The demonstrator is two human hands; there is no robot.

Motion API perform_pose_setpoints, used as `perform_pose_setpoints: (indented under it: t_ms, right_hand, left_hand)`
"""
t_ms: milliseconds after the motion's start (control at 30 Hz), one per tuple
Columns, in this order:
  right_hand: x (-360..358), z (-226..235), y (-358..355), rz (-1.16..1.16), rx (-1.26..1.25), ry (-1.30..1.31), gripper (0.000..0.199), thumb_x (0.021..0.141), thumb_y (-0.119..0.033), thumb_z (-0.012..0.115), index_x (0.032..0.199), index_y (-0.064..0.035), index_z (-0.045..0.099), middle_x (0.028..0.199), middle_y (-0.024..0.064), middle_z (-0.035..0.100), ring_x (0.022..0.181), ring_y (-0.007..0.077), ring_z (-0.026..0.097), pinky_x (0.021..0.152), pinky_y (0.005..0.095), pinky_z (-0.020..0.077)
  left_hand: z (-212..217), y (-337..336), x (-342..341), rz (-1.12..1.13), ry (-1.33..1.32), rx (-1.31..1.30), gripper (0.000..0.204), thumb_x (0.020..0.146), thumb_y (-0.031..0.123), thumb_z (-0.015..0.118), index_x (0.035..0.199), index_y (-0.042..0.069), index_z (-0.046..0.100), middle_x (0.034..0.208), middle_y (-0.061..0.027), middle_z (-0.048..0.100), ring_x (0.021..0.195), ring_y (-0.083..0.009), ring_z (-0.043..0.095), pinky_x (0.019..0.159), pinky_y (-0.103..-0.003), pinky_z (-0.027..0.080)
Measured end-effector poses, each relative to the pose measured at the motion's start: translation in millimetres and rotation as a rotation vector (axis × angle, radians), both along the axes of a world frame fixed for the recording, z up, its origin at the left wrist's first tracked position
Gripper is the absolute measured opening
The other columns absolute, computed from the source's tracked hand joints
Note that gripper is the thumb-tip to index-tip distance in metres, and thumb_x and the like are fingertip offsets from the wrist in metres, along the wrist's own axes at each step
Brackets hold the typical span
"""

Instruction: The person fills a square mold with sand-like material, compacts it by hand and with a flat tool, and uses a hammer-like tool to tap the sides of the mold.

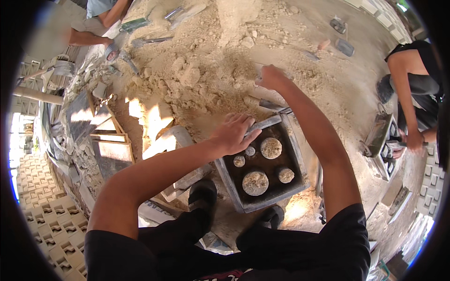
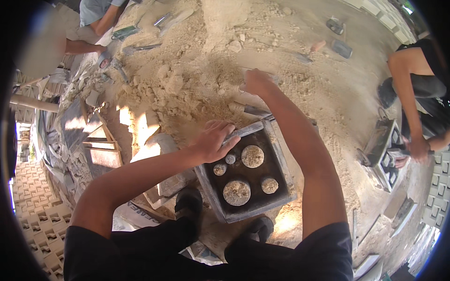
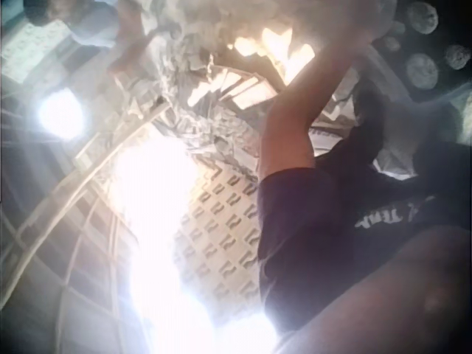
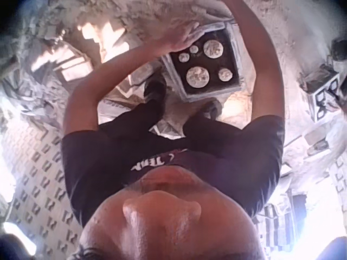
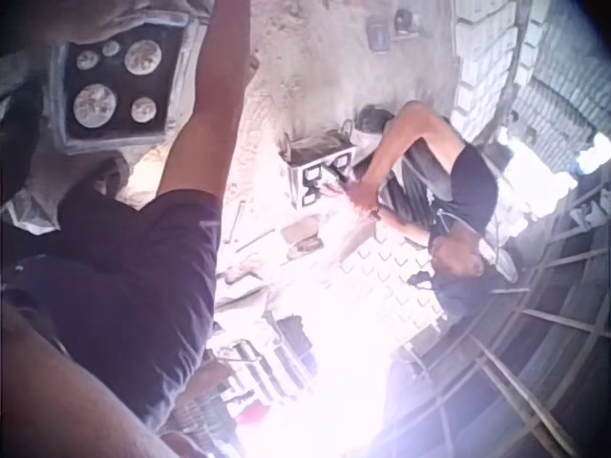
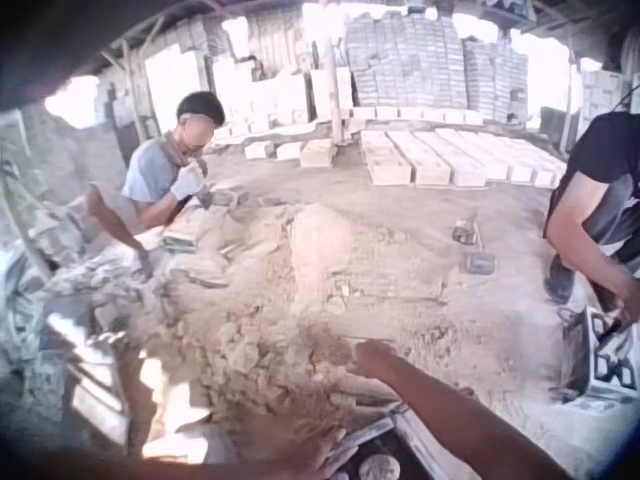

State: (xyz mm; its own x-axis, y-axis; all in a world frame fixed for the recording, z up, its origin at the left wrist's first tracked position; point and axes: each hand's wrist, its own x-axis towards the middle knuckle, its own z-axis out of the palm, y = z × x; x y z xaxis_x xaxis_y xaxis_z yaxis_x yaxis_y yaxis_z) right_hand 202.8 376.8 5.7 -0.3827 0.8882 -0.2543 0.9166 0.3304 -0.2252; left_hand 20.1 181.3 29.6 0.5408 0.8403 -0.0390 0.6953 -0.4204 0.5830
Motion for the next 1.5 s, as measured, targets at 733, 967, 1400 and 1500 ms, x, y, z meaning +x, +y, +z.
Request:
perform_pose_setpoints:
  t_ms: [733, 967, 1400, 1500]
  right_hand:
    - [83, 141, -76, 0.001, 0.189, -0.065, 0.045, 0.075, -0.043, 0.066, 0.092, -0.0020, 0.066, 0.083, 0.0208, 0.066, 0.083, 0.0383, 0.064, 0.077, 0.0472, 0.0501]
    - [49, 193, -179, 0.221, 0.023, -0.220, 0.035, 0.077, -0.041, 0.064, 0.087, -0.0074, 0.066, 0.078, 0.0169, 0.066, 0.077, 0.0359, 0.065, 0.072, 0.0467, 0.0528]
    - [3, 192, -263, 0.466, 0.104, -0.251, 0.011, 0.079, -0.009, 0.063, 0.073, -0.0094, 0.072, 0.076, 0.0104, 0.070, 0.077, 0.0268, 0.071, 0.061, 0.0378, 0.0563]
    - [-2, 198, -265, 0.424, 0.091, -0.269, 0.009, 0.080, -0.008, 0.063, 0.075, -0.0085, 0.072, 0.081, 0.0111, 0.070, 0.080, 0.0268, 0.071, 0.064, 0.0378, 0.0568]
  left_hand:
    - [-45, 15, -28, 0.202, -0.193, 0.148, 0.047, 0.103, 0.037, 0.027, 0.095, 0.002, 0.058, 0.098, -0.0149, 0.062, 0.095, -0.0311, 0.059, 0.094, -0.048, 0.040]
    - [15, -12, -49, 0.480, -0.659, -0.335, 0.059, 0.104, 0.046, 0.028, 0.117, -0.004, 0.058, 0.116, -0.0165, 0.063, 0.112, -0.0260, 0.058, 0.102, -0.036, 0.039]
    - [28, -69, -31, 0.400, -0.619, -0.433, 0.048, 0.104, 0.040, 0.037, 0.111, -0.002, 0.060, 0.099, -0.0097, 0.063, 0.096, -0.0176, 0.056, 0.090, -0.033, 0.042]
    - [38, -74, -27, 0.515, -0.560, -0.471, 0.050, 0.103, 0.042, 0.037, 0.111, -0.002, 0.060, 0.098, -0.0103, 0.063, 0.095, -0.0168, 0.055, 0.090, -0.032, 0.042]
